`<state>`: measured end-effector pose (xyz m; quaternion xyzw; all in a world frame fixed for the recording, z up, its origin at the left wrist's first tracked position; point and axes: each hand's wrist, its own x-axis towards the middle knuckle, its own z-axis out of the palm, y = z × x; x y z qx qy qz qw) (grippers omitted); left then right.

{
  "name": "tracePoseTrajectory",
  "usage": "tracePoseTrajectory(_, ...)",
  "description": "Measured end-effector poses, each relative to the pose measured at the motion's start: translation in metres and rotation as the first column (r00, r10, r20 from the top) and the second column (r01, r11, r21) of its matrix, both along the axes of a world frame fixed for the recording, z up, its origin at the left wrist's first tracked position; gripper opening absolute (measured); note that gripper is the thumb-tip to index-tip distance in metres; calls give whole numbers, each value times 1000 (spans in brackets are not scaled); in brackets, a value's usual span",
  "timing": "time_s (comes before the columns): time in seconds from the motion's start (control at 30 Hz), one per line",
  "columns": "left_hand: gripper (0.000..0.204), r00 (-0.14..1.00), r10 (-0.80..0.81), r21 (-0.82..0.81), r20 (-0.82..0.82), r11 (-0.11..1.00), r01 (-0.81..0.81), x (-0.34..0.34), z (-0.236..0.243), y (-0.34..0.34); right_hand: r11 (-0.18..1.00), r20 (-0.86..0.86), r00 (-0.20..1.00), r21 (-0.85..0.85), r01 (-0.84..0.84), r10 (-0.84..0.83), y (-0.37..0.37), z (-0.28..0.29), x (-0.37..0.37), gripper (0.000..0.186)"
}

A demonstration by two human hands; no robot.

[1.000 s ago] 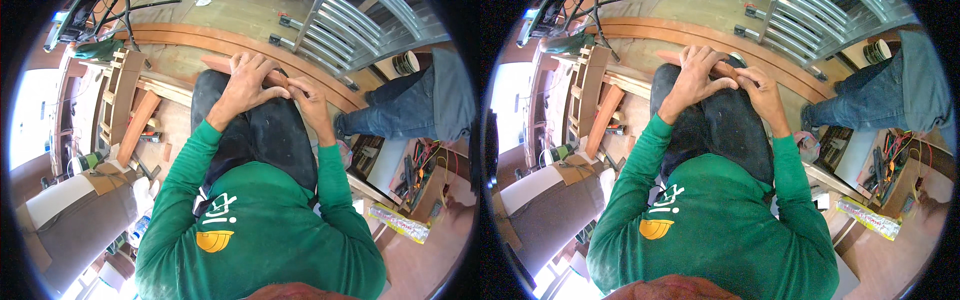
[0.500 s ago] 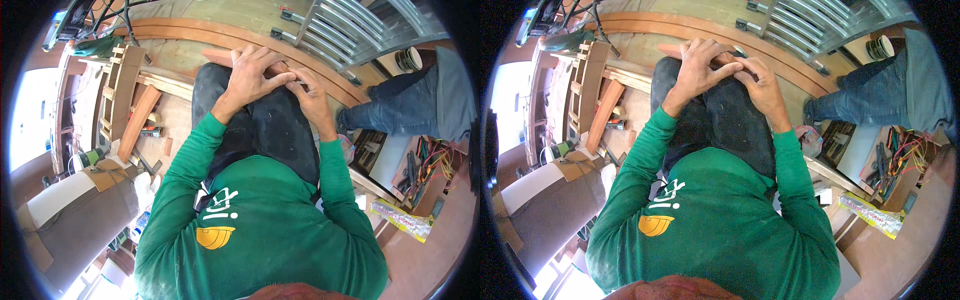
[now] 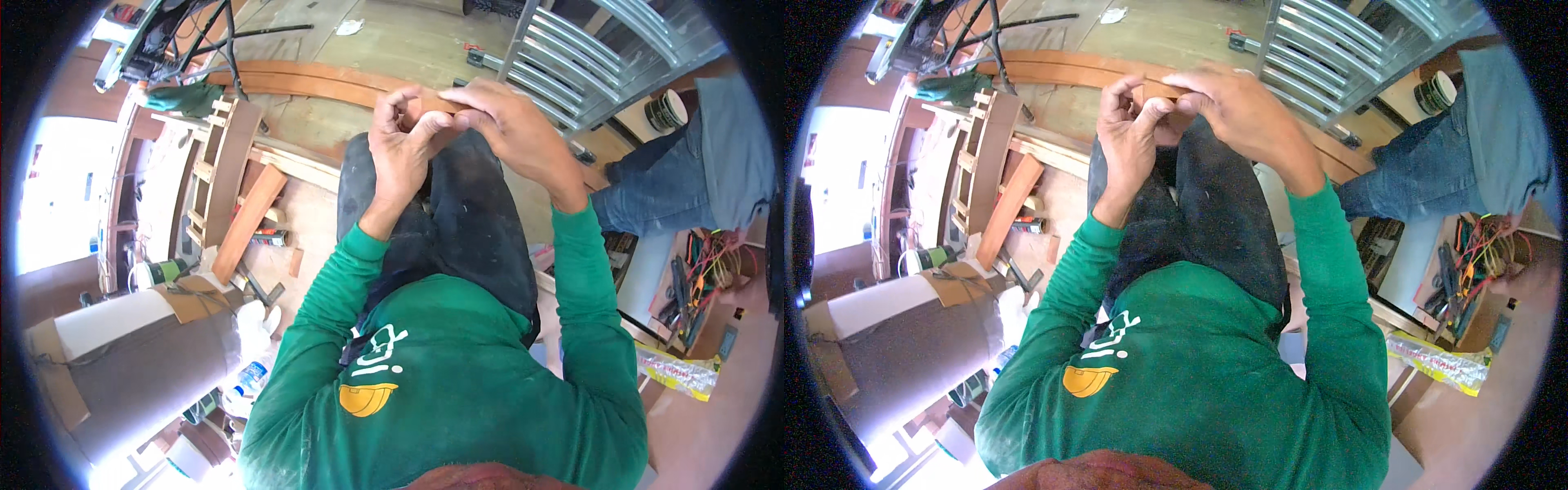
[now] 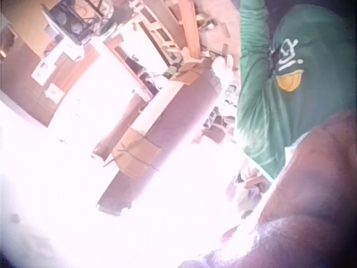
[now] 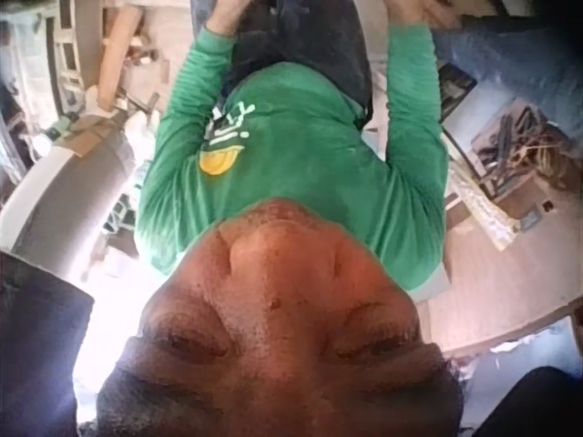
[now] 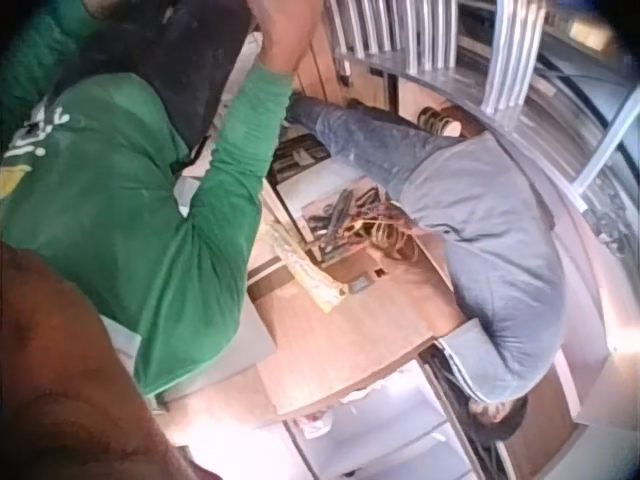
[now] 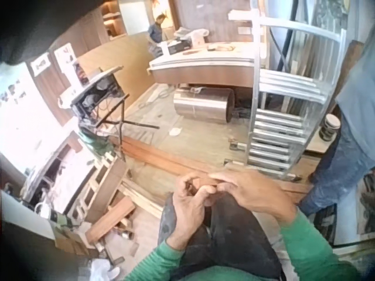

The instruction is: The person marks a wood plank using a square and pencil, then uses a hand saw to cut a small piece off the end of the plank while holding it against a wooden frame.

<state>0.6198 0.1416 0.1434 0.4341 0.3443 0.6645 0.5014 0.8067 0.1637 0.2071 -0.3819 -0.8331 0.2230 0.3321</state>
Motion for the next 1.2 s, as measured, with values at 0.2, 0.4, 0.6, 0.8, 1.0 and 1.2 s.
tracePoseTrajectory(0.2, 35, 934, 182, 206, -308, 971, -121, -32, 2, 13, 999, -82, 996, -20, -36, 34, 21, 7, -27, 26)
tracePoseTrajectory(0.4, 34, 959, 222, 226, -177, 957, -179, -43, 31, 15, 999, -175, 984, 6, 40, -38, 20, 32, -55, 23)
tracePoseTrajectory(0.6, 22, 832, 366, 286, -418, 922, -262, -64, 13, 7, 986, -428, 897, -162, 48, -114, 2, -5, -72, 25)
tracePoseTrajectory(0.8, 22, 890, 260, 249, -376, 953, -173, -82, 14, 8, 964, -588, 800, -260, -50, -117, 4, -19, -75, 24)
tracePoseTrajectory(1.0, 20, 869, 134, 273, -476, 962, 1, -102, 34, 12, 965, -606, 790, -249, -77, -93, 2, -21, -68, 21)
tracePoseTrajectory(1.2, 21, 780, 120, 293, -614, 952, 84, -108, 40, 15, 973, -604, 787, -230, -18, -128, 1, -26, -65, 13)
